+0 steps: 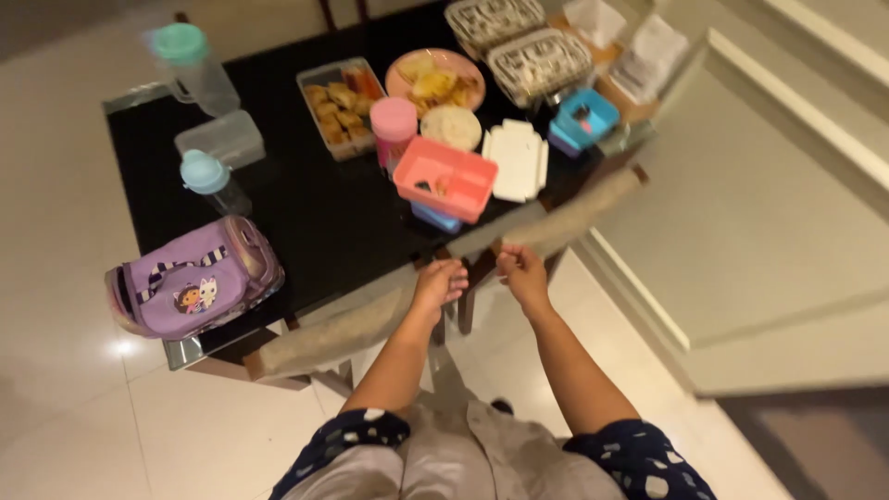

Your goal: The person packs various food items into lunch containers, transfers a box to the refrigerator, and secures the lids of the containers.

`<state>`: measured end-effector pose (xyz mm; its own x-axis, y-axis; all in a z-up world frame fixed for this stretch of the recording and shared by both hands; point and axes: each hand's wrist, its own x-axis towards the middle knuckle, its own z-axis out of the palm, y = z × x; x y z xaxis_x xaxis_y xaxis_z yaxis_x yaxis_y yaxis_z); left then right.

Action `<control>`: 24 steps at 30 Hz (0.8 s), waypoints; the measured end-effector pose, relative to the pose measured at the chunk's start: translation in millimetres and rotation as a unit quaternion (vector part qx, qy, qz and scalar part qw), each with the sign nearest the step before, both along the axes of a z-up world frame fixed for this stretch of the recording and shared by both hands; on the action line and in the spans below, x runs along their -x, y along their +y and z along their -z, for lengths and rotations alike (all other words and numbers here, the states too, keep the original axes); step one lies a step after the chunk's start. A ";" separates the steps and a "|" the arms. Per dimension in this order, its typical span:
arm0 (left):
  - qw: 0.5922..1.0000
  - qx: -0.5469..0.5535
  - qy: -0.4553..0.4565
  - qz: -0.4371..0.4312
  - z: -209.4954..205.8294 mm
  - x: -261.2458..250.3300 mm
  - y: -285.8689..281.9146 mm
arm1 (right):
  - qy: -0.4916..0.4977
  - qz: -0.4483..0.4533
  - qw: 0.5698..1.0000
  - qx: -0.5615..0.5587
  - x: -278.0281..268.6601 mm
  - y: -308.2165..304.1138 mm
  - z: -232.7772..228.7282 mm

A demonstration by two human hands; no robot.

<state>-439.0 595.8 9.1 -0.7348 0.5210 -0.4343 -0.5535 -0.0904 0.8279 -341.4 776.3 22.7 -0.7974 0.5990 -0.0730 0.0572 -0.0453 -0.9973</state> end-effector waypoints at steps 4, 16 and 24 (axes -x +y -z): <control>0.999 -0.004 -0.013 -0.049 5.0 14.9 12.5 | 0.003 -0.059 0.998 -0.016 70.3 38.3 13.7; 0.988 0.068 -0.006 -0.136 -21.5 80.7 -47.7 | -0.095 -0.003 0.979 -0.180 149.2 20.1 -10.3; 0.956 0.169 0.069 -0.231 -61.3 102.1 -63.9 | -0.029 -0.127 0.991 0.028 177.7 -88.6 -36.6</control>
<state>-541.1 531.9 70.4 -0.9149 -0.0263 -0.4027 -0.4025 -0.0133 0.9153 -519.0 687.7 59.2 -0.9153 0.3734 -0.1510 0.1317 -0.0768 -0.9883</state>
